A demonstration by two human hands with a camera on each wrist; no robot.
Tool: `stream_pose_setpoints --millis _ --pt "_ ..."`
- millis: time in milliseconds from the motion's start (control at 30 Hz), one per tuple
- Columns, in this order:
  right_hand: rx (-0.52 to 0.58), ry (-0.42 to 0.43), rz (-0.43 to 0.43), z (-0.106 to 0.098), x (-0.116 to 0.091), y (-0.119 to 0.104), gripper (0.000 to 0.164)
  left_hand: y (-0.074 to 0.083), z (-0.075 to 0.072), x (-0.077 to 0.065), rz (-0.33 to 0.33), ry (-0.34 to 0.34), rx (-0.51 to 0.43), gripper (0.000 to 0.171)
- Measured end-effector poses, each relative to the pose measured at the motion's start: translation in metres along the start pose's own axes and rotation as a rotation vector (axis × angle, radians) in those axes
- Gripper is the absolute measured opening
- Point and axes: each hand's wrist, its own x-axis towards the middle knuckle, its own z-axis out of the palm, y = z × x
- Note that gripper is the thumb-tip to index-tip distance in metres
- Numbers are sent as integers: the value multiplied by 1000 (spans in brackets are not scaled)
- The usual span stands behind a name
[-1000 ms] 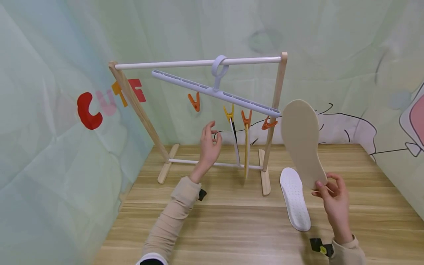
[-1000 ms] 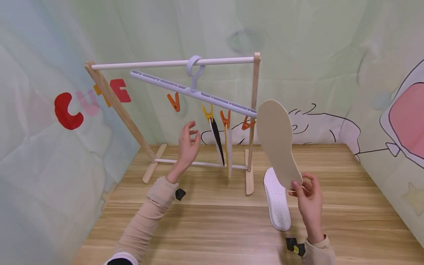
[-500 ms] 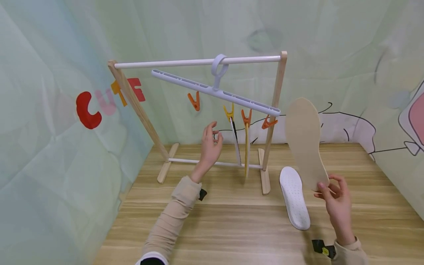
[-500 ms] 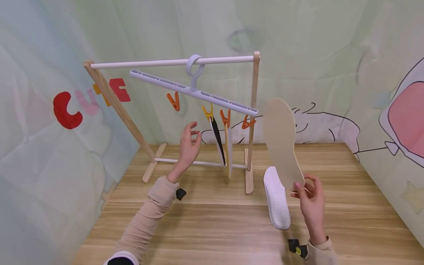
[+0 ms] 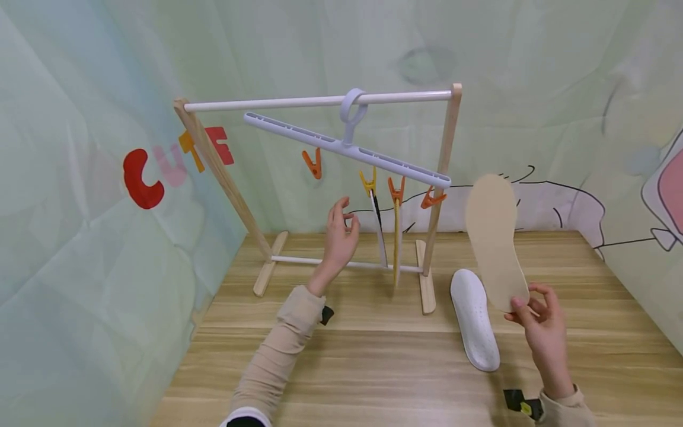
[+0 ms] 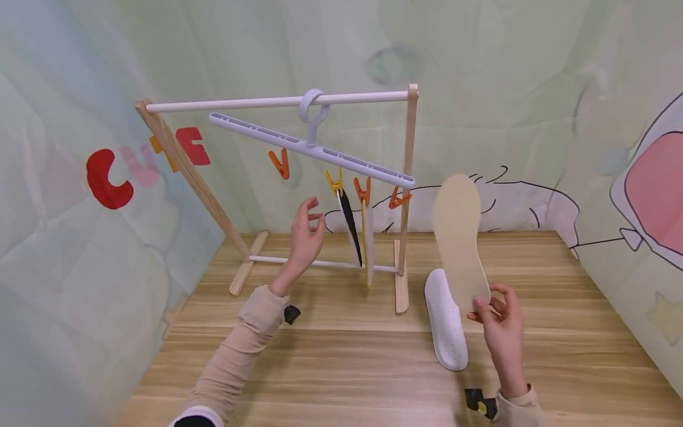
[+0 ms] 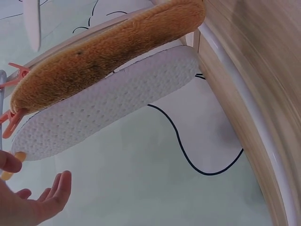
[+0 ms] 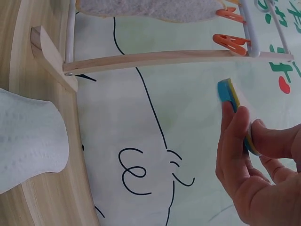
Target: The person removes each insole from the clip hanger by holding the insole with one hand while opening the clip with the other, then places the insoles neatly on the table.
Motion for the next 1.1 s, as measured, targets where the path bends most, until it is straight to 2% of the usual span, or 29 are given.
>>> stream_pose_setpoints --millis 333,600,1100 --pt "53 -87 23 1 -4 0 52 -2 0 -2 11 23 4 39" --pt "14 -120 57 3 -9 -1 49 -5 2 -3 32 29 21 39" --pt "105 -199 86 5 -12 -1 48 -5 2 -3 31 42 21 39"
